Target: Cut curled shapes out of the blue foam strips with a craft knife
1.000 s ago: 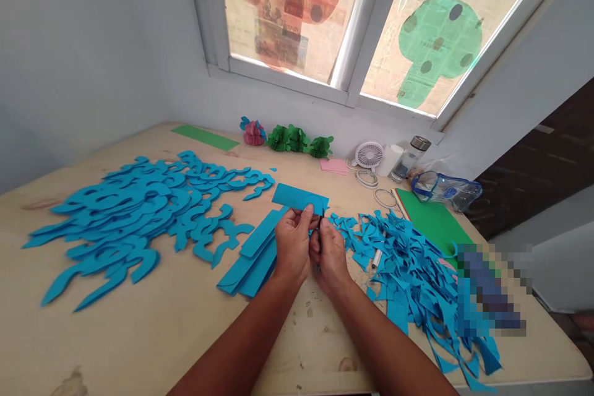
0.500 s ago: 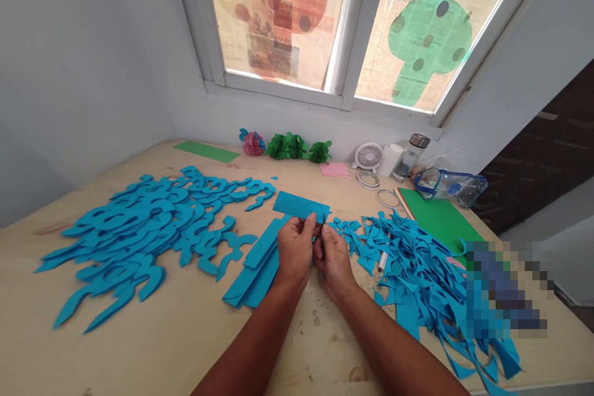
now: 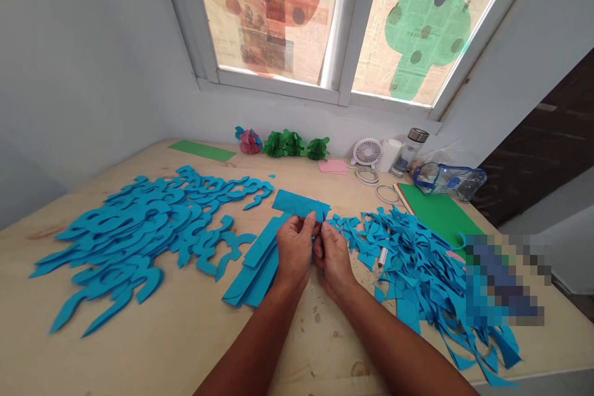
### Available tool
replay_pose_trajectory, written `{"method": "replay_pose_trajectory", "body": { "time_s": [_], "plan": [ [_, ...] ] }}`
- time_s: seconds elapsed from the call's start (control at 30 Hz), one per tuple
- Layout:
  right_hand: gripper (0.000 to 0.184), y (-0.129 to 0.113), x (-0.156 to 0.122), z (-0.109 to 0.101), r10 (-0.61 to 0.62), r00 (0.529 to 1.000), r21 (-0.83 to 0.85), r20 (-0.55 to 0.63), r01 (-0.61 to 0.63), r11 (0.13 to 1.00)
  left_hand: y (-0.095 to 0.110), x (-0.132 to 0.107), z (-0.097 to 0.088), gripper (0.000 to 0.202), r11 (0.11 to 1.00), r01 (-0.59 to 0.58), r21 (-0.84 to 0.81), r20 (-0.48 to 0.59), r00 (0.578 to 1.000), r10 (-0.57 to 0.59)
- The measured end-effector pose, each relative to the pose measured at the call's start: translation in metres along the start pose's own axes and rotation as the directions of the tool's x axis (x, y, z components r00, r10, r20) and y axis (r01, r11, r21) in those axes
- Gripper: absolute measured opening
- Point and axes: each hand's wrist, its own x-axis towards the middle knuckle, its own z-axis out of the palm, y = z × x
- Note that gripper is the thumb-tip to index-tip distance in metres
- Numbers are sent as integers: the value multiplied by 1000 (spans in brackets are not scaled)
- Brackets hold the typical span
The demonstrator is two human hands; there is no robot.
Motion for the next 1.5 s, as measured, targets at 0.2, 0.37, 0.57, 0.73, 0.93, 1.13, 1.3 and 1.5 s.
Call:
{"method": "replay_pose_trajectory", "body": {
  "time_s": [0.2, 0.37, 0.57, 0.73, 0.93, 1.13, 1.3, 1.5],
  "plan": [
    [48, -2, -2, 1, 0, 1000, 1, -4, 0, 1000, 1, -2, 0, 34, 998, -22, 64, 3, 1000, 21],
    [50, -1, -1, -1, 4, 1000, 14, -7, -4, 1000, 4, -3, -1, 36, 985, -40, 168, 18, 999, 37],
    [51, 0, 1, -2, -11, 1000, 14, -26, 11, 1000, 5, -4, -1, 37, 980, -32, 198, 47, 999, 23],
    [52, -1, -1, 0, -17, 999, 15, -41, 18, 1000, 6, -6, 1, 36, 985, -13, 169, 40, 999, 6],
    [50, -3, -2, 0, 0, 1000, 21, -26, 1, 1000, 3, -5, 1, 32, 993, -8, 116, 27, 1000, 5],
    [48, -3, -1, -2, 22, 999, 4, -24, -22, 1000, 4, -2, -1, 32, 987, -5, 161, 56, 998, -4],
    [47, -6, -1, -4, 31, 999, -18, -13, -31, 999, 3, 3, -5, 31, 971, -20, 237, 95, 995, -3],
    [47, -8, 2, -8, 63, 998, -27, 4, -63, 998, 3, 8, -10, 30, 960, -44, 278, 171, 985, -5]
  ]
}}
